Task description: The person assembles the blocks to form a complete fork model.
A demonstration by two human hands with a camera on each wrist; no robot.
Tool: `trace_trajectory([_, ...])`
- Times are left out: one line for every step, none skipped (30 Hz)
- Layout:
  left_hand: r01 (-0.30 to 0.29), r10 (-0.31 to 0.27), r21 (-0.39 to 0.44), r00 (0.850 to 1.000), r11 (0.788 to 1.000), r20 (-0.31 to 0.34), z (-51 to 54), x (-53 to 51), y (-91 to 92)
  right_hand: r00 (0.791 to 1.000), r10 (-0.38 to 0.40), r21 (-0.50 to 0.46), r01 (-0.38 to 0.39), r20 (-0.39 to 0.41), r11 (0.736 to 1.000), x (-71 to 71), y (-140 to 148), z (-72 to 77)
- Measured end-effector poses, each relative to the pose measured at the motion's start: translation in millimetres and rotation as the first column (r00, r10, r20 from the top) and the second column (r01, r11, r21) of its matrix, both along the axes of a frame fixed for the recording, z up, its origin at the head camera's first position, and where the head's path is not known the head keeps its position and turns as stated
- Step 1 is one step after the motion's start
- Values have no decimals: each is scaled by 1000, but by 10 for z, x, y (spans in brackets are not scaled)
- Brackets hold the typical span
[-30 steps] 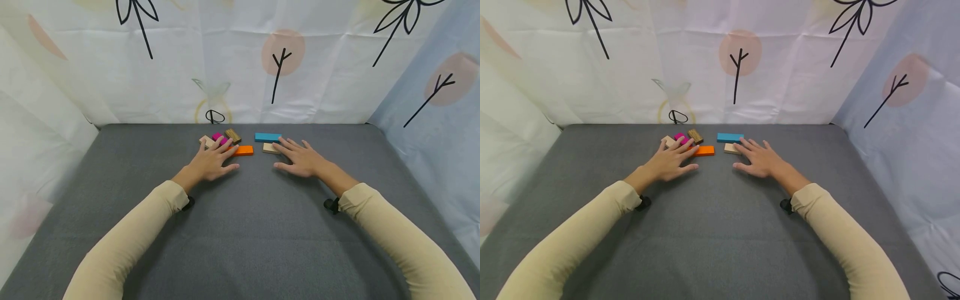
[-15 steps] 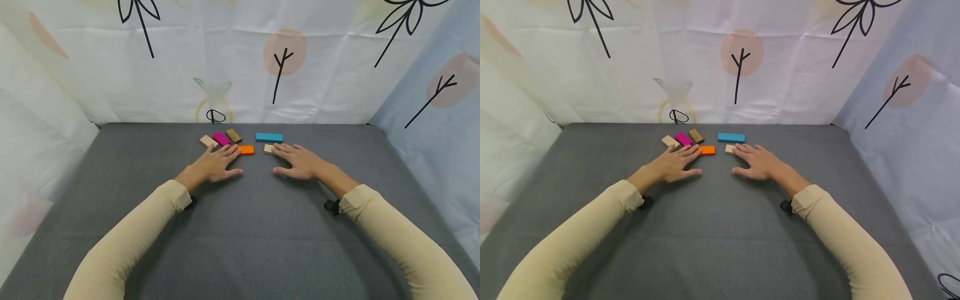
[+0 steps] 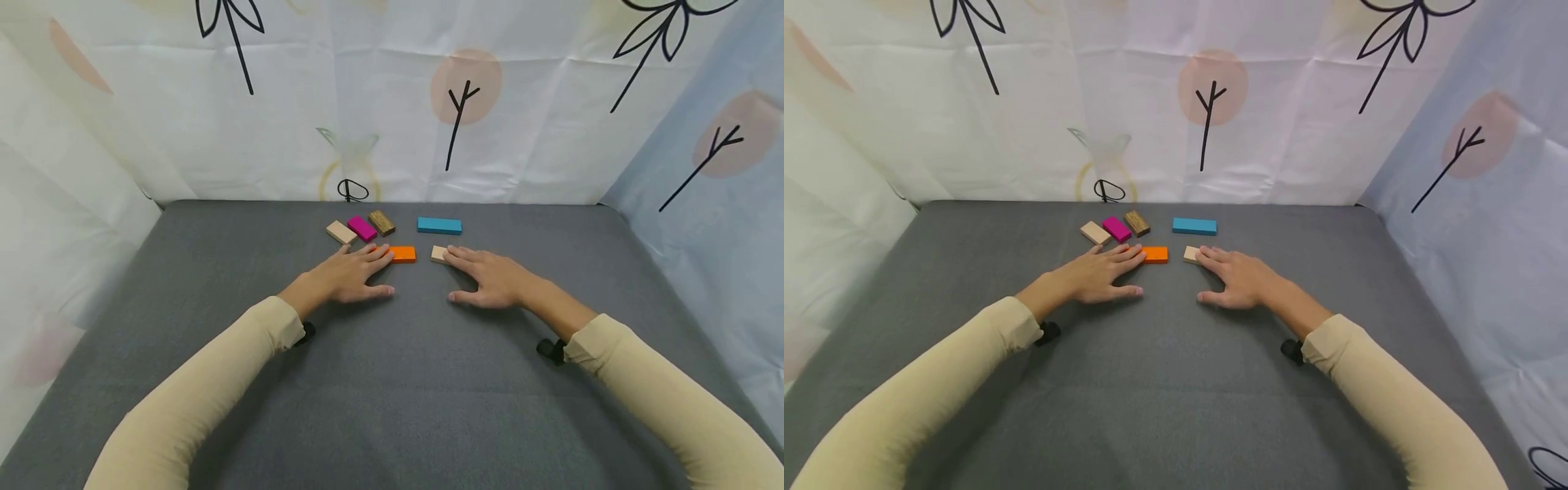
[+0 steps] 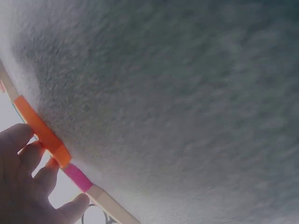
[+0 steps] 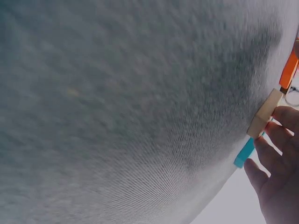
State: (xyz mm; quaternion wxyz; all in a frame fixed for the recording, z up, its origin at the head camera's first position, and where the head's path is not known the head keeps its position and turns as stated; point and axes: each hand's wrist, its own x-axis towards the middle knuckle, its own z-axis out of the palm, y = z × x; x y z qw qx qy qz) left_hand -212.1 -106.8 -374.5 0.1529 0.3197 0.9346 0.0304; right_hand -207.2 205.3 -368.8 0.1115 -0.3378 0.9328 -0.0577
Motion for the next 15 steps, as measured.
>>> trace_trajectory([2,-2,-2,1000,1000,4,1,12,-4,1000,6,4,-6,-4,1000,26,2,-4])
trace_trajectory([3,-3,-3,1000,1000,5,1,24,-8,1000,13,8,-13,-9,1000,51,3,-7])
trace_trajectory([6,-6,-1,1000,1000,6,1,37,-12,1000,19,11,-19,-12,1000,75,3,-11])
trace_trajectory([7,-7,-3,1000,1000,5,3,51,-16,1000,27,11,-27,-13,1000,97,2,-13])
trace_trajectory([9,-9,1,1000,1000,4,3,65,-19,999,35,9,-34,-14,999,118,0,-14])
trace_trajectory([11,-11,5,1000,1000,1,5,79,-22,999,41,8,-41,-20,999,138,0,-18])
trace_trajectory([14,-14,6,1000,1000,-2,7,92,-24,999,46,5,-46,-25,999,157,0,-17])
trace_trajectory([19,-19,9,1000,1000,-5,9,104,-25,998,48,6,-48,-29,999,175,0,-18])
trace_trajectory([23,-23,10,1000,1000,-7,11,116,-25,998,50,5,-50,-31,999,192,0,-17])
trace_trajectory([28,-28,12,1000,1000,-6,14,128,-25,998,53,4,-53,-32,999,208,-1,-16])
trace_trajectory([32,-32,13,999,999,-6,13,140,-25,998,57,5,-57,-36,998,223,-2,-16])
trace_trajectory([36,-36,13,999,999,-6,13,150,-27,998,57,9,-57,-37,998,237,-4,-19])
trace_trajectory([40,-40,14,999,999,-6,11,154,-26,997,60,12,-60,-39,998,246,-5,-20])
trace_trajectory([43,-42,14,999,999,-7,12,159,-26,997,61,12,-60,-40,998,255,-9,-18])
trace_trajectory([44,-44,15,999,999,-8,14,164,-26,997,65,10,-64,-43,998,264,-10,-17])
